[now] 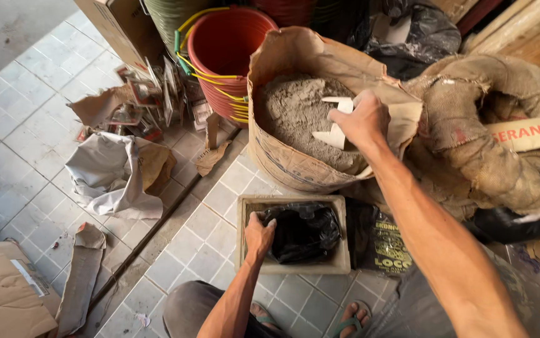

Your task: The person uses a plastic scoop to transfer powdered material from a large open bag into several smaller black plastic bags, which they then tie shut.

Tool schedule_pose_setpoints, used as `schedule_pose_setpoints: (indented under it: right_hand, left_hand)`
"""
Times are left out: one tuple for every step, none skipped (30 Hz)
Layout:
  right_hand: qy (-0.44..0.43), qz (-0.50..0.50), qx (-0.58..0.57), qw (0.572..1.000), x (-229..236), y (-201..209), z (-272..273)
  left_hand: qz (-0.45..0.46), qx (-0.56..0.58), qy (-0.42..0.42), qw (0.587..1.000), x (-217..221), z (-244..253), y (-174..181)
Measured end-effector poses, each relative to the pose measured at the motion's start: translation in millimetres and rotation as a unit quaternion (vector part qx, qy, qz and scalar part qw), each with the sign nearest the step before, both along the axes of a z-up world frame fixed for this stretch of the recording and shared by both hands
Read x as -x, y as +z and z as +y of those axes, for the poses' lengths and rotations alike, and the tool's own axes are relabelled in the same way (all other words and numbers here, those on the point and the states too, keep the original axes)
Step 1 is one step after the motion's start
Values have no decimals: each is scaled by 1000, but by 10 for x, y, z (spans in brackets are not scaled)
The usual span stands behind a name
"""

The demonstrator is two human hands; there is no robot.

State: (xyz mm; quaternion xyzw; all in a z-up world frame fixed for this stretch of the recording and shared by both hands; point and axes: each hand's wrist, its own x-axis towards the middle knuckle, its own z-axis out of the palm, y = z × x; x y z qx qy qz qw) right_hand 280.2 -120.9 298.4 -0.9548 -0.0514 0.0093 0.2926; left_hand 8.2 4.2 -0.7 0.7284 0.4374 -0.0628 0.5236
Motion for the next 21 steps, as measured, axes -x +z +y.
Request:
schedule_pose_setpoints:
  right_hand:
    - [-3, 12, -4, 1000, -14, -34, -66]
    - [0, 18, -14, 1000, -95, -42, -62]
    - [2, 14, -15, 1000, -105, -22, -73]
    - [-14, 20, -27, 999, -55, -46, -90]
    - [-31, 27, -39, 998, -10, -73, -109]
    - [-30, 32, -40, 998, -44, -132, -142]
    - [-37, 28, -46, 998, -79, -188, -176]
    - [-45, 18, -52, 997, -143, -215, -215]
    - [-47, 19, -54, 997, -157, -245, -251]
    - [-52, 18, -66, 996, -180, -271, -289]
    - [-58, 18, -77, 995, -201, -299, -322]
    - [-57, 18, -77, 995, -276, -359, -388]
    - [-69, 18, -102, 992, -348, -422, -452]
    - [-80, 22, -123, 989, -385, -499, -534]
    - [-79, 26, -120, 989, -378, -513, -604]
    - [-88, 44, -178, 979, -410, -500, -685]
    - [-97, 62, -235, 965, -441, -479, -775]
    - [-98, 59, -236, 965, -370, -326, -807]
    - [-98, 65, -265, 957, -294, -172, -847]
    - [-98, 72, -294, 948, -202, -33, -888]
    - [-99, 71, -295, 948, -117, 138, -871]
  left_hand:
    - [8, 3, -13, 1000, 56, -10, -3]
    - [9, 1, -22, 1000, 16, 47, -8]
    - [6, -1, -20, 1000, -31, 71, -21]
    - [17, -13, -26, 999, 35, 79, -33]
    - [28, -24, -32, 999, 96, 85, -48]
    - [33, -25, -32, 999, 142, 120, -54]
    - [44, -32, -37, 998, 187, 153, -57]
    - [50, -40, -45, 997, 169, 194, -57]
    - [51, -41, -46, 997, 190, 221, -65]
    - [64, -24, -44, 997, 202, 235, -77]
    - [77, -6, -43, 996, 214, 253, -92]
    - [76, -6, -42, 996, 196, 260, -118]
    - [85, -18, -44, 995, 179, 269, -148]
    - [98, -26, -46, 994, 223, 237, -178]
    - [101, -23, -44, 994, 268, 224, -176]
    - [110, -31, -56, 992, 236, 223, -176]
    - [118, -38, -68, 990, 206, 213, -169]
    - [116, -39, -69, 990, 195, 213, -163]
    - [107, -33, -69, 991, 187, 206, -154]
    - [100, -28, -69, 992, 204, 202, -147]
    - [99, -30, -70, 992, 207, 176, -129]
